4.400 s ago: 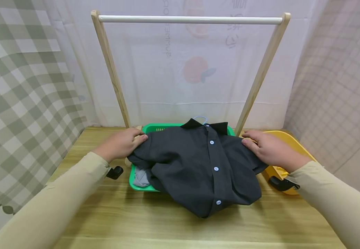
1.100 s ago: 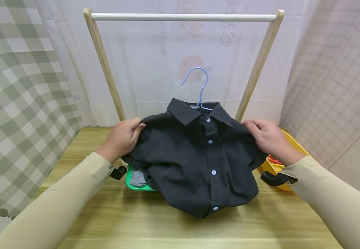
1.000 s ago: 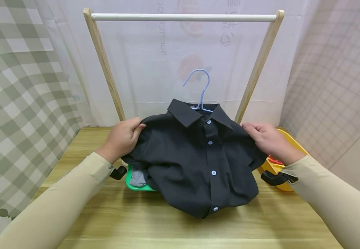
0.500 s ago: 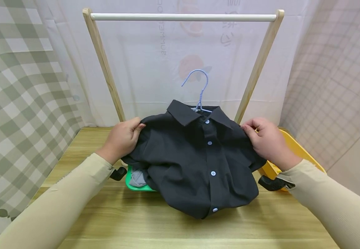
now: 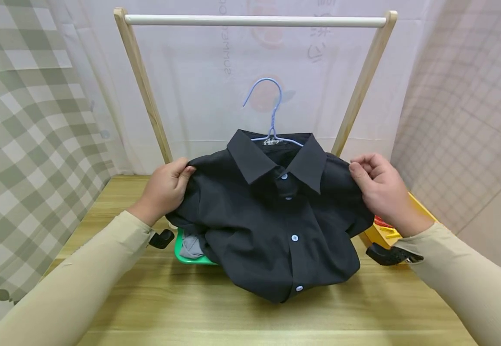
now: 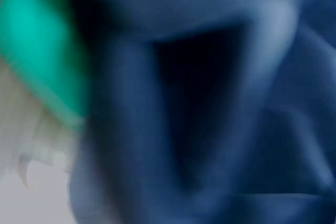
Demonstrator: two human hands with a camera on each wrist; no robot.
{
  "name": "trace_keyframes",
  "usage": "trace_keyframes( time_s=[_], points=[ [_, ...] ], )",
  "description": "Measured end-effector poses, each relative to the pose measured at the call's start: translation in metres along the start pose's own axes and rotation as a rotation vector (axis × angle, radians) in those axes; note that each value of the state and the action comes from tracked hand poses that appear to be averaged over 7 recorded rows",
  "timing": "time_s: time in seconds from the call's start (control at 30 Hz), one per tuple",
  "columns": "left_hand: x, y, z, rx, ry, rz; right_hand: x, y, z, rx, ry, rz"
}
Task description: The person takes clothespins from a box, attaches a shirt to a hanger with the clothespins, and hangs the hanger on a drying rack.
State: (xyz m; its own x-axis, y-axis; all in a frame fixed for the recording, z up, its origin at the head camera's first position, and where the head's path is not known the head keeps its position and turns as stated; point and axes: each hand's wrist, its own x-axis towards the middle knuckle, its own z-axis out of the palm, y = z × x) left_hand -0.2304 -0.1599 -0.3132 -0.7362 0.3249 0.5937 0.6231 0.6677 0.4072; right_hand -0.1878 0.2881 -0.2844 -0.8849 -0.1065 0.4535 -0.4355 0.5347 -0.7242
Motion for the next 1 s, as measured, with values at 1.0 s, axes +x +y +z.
trace_keyframes(
  time_s=[1.0],
  points=[
    [0.014, 0.009, -0.015, 0.091, -0.253, -0.027, 0.005, -0.006, 0.002, -0.222, 0.075, 0.011]
  ],
)
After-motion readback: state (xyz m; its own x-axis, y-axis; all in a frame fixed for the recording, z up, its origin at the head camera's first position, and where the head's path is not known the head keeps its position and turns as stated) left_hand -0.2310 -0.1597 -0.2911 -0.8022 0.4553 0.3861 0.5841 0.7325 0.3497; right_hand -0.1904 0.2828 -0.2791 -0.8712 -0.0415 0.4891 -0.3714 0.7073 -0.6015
